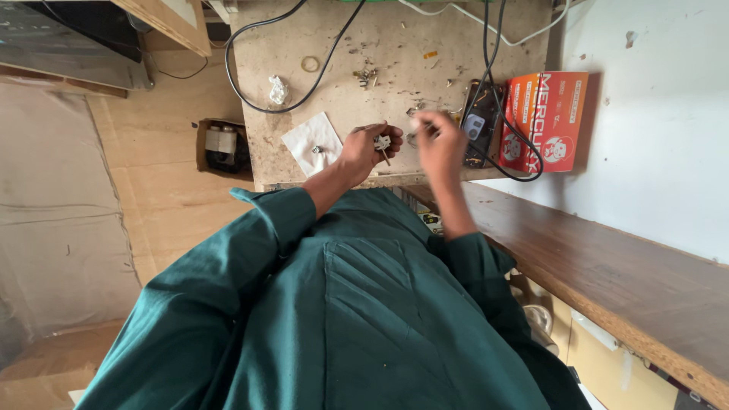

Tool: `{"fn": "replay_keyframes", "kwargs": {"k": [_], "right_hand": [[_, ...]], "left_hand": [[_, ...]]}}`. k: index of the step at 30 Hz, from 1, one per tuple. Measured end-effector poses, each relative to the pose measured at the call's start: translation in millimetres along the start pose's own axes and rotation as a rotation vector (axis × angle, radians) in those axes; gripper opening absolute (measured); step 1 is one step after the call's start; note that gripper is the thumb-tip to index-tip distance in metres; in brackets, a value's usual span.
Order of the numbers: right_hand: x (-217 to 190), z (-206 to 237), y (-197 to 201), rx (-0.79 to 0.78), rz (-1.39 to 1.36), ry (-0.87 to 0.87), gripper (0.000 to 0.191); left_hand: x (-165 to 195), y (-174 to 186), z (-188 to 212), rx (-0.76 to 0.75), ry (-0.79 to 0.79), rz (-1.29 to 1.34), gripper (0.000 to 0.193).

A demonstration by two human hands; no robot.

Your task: The person sits at a workbench and repairs a small electronic device, picking up tiny screws and components from the bench, working on the device with a small hand tool, and placing removed parts on a tissue. The person then walks to a counter and operates a mobile phone next to a laptop.

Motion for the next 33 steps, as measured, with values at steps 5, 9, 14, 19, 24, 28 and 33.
{"fn": "replay_keyframes", "kwargs": {"k": [5,9,14,19,24,28,33], "right_hand": [[29,-35,27,0.076,0.437,0.115,0.005],[42,-41,15,0.029,0.542,0.039,0.006],[26,-47,2,0.030,0.674,0.134,0.010],[24,-51,7,0.016,0.499,0.183,0.009],[66,-50,28,0.045,0.216,-0.190,0.008],[73,-51,34,0.065,-0.019,-0.262,0.006],[34,-50,24,0.043,0.401,0.076,0.009]], "left_hand": [[1,7,11,0.009,0.035,-0.049,0.035],[10,15,24,0.022,0.016,-0.055,0.035],[17,22,40,0.014,0.002,-0.041,0.035],[24,24,48,0.006,-0.009,-0.034,0.035],[27,32,50,0.019,-0.016,-0.035,0.035],[29,34,50,0.000,-0.018,-0.013,0.034],[29,43,57,0.036,-0.011,-0.033,0.035]]}}
Point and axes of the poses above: each hand's wrist, its own z-axis away from the middle knuckle, its own y-axis out of the back of the hand, x = y × z, the point moved 10 cm from there along -z, towards the middle knuckle, and after that the axes turned 2 degrees about -z, right-handed, at the moved point
